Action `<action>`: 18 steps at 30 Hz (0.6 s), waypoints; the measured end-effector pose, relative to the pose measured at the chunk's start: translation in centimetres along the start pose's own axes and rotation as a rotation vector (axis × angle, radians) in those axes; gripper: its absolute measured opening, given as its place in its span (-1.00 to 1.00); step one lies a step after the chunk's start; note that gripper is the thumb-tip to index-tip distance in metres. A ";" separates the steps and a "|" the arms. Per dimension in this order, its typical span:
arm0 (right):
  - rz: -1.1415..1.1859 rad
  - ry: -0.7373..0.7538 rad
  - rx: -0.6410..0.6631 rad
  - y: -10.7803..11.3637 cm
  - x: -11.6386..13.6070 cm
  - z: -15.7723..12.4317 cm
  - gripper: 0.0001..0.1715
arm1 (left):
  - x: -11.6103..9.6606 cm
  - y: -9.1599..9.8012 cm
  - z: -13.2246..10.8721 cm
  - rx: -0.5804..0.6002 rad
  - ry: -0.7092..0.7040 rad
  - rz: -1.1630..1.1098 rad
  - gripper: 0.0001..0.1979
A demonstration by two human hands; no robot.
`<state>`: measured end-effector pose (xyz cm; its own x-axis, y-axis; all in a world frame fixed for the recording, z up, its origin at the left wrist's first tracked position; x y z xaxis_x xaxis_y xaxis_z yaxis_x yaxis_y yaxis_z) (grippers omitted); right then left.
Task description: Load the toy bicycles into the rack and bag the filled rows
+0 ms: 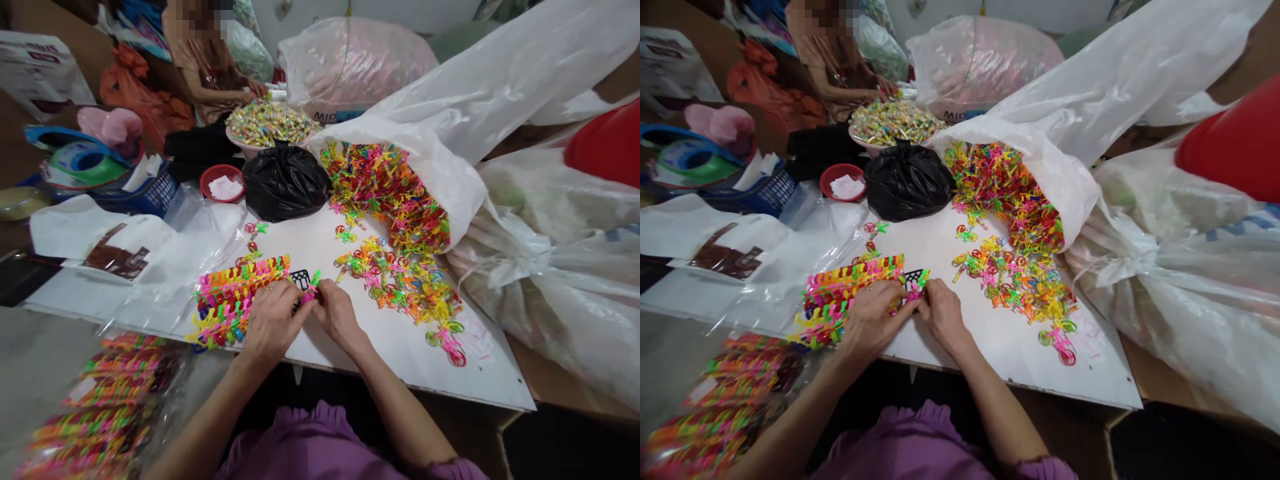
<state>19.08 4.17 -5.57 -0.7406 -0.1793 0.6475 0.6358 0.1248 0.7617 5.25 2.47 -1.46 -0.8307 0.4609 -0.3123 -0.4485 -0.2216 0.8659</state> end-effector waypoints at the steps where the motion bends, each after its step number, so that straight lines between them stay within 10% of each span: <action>1: -0.008 -0.030 0.009 0.1 0.2 -0.1 -0.92 | -0.2 -0.3 0.2 -0.013 0.020 0.021 -0.78; 12: 0.217 -0.149 0.061 -3.1 -1.5 -1.5 -0.89 | 1.9 1.1 -1.8 -0.073 0.046 0.011 -0.83; 18: 0.233 -0.011 0.066 -4.3 -1.0 -0.7 -0.88 | 2.2 -0.2 -2.3 0.124 -0.066 0.001 -0.78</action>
<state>17.23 3.09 -9.52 -0.5784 -0.1279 0.8057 0.7743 0.2248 0.5915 2.80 1.56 -3.22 -0.8058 0.5170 -0.2889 -0.4002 -0.1158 0.9091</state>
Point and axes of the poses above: each hand's wrist, its own z-axis towards the middle knuckle, its own y-axis out of the back of the hand, x = y × z, the point moved 1 cm from there along z, towards the middle knuckle, and after that the axes turned 3 degrees about x, right-handed, at the moved point
